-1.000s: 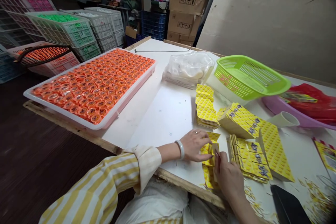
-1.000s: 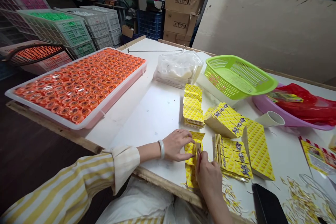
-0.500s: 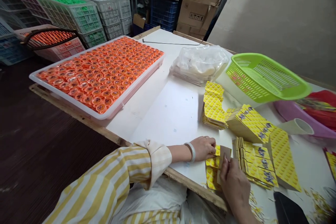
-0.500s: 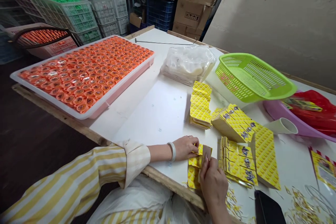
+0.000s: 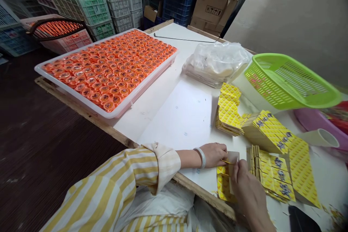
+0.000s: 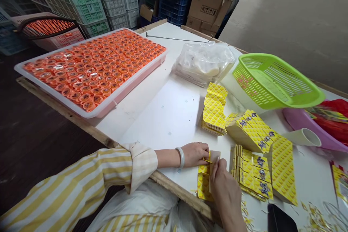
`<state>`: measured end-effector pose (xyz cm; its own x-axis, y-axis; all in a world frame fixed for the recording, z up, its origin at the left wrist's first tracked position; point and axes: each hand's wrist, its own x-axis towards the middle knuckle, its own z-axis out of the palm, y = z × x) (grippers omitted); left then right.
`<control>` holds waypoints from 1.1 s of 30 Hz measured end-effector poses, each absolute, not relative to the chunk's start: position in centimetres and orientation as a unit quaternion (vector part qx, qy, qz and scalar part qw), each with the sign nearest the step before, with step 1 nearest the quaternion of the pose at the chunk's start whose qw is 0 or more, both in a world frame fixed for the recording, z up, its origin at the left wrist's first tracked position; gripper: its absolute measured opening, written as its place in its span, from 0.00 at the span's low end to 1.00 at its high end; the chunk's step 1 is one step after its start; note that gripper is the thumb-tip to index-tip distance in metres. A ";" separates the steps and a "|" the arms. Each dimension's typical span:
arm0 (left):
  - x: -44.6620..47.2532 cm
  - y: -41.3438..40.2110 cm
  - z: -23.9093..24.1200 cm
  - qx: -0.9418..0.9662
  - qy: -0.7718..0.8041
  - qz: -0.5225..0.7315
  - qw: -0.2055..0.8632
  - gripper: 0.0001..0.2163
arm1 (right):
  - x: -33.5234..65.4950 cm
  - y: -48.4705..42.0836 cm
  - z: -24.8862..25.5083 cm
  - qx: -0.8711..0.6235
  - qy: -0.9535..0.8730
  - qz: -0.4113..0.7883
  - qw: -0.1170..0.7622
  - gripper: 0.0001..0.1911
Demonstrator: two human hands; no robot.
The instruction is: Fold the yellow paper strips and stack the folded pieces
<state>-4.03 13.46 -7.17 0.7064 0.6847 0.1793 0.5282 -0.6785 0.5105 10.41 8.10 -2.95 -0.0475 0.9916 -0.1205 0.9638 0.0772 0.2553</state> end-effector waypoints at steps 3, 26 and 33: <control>-4.1 13.4 -6.8 0.890 0.349 0.173 0.236 0.09 | 10.5 8.3 -3.0 0.662 0.733 0.051 0.150 0.12; -5.0 13.3 -5.4 0.866 0.358 0.168 0.305 0.15 | 9.4 8.7 -2.3 0.634 0.729 0.096 0.240 0.13; -4.4 13.8 -5.5 0.885 0.329 0.149 0.293 0.22 | 10.5 7.5 -2.0 0.674 0.732 -0.043 0.093 0.18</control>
